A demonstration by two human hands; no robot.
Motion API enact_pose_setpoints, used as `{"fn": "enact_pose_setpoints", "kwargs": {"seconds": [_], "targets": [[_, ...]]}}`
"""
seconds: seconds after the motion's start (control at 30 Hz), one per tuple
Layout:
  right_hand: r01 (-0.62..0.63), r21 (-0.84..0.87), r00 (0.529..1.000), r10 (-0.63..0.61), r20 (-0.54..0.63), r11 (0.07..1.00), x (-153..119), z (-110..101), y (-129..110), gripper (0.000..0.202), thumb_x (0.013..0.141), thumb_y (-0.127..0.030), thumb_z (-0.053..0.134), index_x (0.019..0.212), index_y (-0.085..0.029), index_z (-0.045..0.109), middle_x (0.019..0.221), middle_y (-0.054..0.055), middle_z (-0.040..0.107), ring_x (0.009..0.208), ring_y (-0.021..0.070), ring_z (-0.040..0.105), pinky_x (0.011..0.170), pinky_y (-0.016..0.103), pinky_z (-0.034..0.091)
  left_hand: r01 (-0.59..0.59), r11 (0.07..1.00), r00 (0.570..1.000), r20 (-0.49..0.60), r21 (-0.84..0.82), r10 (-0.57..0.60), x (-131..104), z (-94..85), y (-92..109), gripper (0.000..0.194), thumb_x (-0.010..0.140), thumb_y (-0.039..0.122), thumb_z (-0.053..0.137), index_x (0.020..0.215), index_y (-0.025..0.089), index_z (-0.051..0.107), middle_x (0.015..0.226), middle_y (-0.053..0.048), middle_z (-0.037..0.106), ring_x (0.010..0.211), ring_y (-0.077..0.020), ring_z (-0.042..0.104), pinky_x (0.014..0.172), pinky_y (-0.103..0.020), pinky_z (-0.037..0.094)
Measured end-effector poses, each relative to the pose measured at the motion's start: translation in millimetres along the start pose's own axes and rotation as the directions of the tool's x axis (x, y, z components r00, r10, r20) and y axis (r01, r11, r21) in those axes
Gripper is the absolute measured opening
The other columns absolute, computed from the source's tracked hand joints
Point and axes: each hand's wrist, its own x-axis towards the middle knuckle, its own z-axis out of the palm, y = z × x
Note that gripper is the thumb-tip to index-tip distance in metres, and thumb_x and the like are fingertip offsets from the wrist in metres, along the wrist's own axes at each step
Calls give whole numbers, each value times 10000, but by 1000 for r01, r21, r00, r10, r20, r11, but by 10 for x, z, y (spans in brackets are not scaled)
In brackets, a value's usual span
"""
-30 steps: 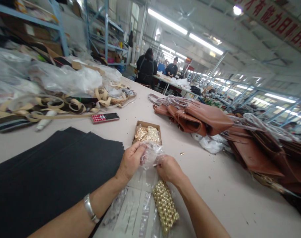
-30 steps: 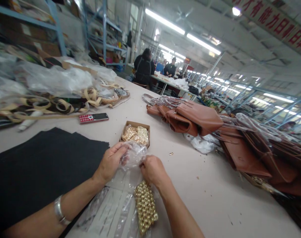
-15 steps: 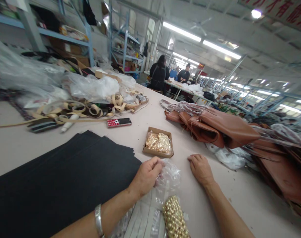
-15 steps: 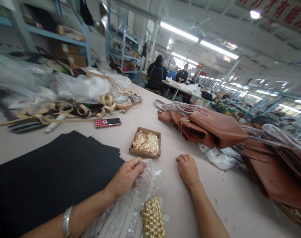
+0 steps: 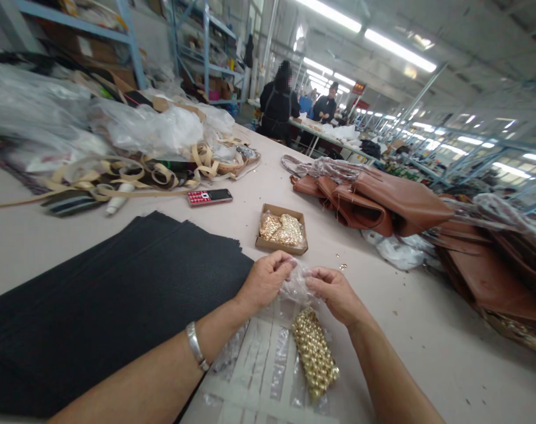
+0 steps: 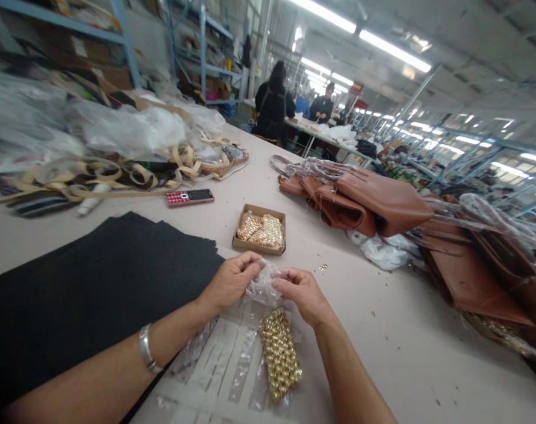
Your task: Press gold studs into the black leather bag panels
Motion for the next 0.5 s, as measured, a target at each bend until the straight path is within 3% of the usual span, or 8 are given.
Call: {"fn": "enact_pose_setpoints", "kwargs": {"seconds": [0.07, 0.13, 0.23, 0.33, 0.43, 0.5], "targets": [[54, -64, 995, -59, -85, 996, -70, -18, -22, 269, 662, -354, 814, 672, -150, 639, 596, -36, 591, 542, 85, 485, 550, 210, 375, -11, 1000, 1000, -9, 12, 11, 5, 7, -11, 213, 820, 383, 587, 873, 181, 629, 610, 58, 540, 476, -87, 442, 444, -194, 343], [112, -109, 985, -124, -118, 988, -145, -37, -56, 305, 641, -353, 819, 606, -163, 583, 653, -23, 624, 596, 104, 525, 581, 220, 402, -35, 999, 999, -11, 35, 35, 0, 16, -14, 203, 799, 369, 617, 856, 177, 645, 660, 34, 591, 532, -100, 491, 484, -201, 375], [182, -117, 965, -200, -169, 976, -265, -36, -92, 334, 652, -361, 806, 599, -176, 533, 755, 7, 680, 661, 128, 585, 626, 240, 445, -82, 992, 997, 4, 93, 82, -23, 26, -1, 184, 785, 357, 644, 824, 179, 669, 736, 2, 646, 622, -121, 550, 548, -209, 419], [192, -166, 932, -232, -278, 967, -384, -25, -95, 330, 694, -372, 773, 637, -194, 502, 569, -31, 617, 516, 113, 549, 538, 228, 429, -108, 982, 994, 35, 158, 104, -45, 21, 20, 188, 786, 360, 647, 860, 190, 678, 762, -1, 658, 570, -111, 536, 514, -207, 411], [158, -239, 879, -247, -408, 958, -522, -81, -79, 327, 720, -425, 740, 687, -204, 501, 464, -79, 509, 388, 91, 446, 420, 207, 361, -127, 970, 988, 110, 206, 105, -51, 13, 32, 219, 768, 374, 665, 892, 194, 683, 723, 8, 646, 502, -101, 511, 478, -211, 398], [117, -268, 812, -247, -529, 956, -649, -199, -58, 342, 723, -471, 725, 711, -203, 513, 444, -101, 442, 354, 71, 361, 372, 192, 290, -148, 961, 981, 160, 232, 112, -55, 13, 35, 249, 756, 380, 680, 918, 192, 692, 714, 1, 648, 527, -106, 524, 504, -213, 406]]}}
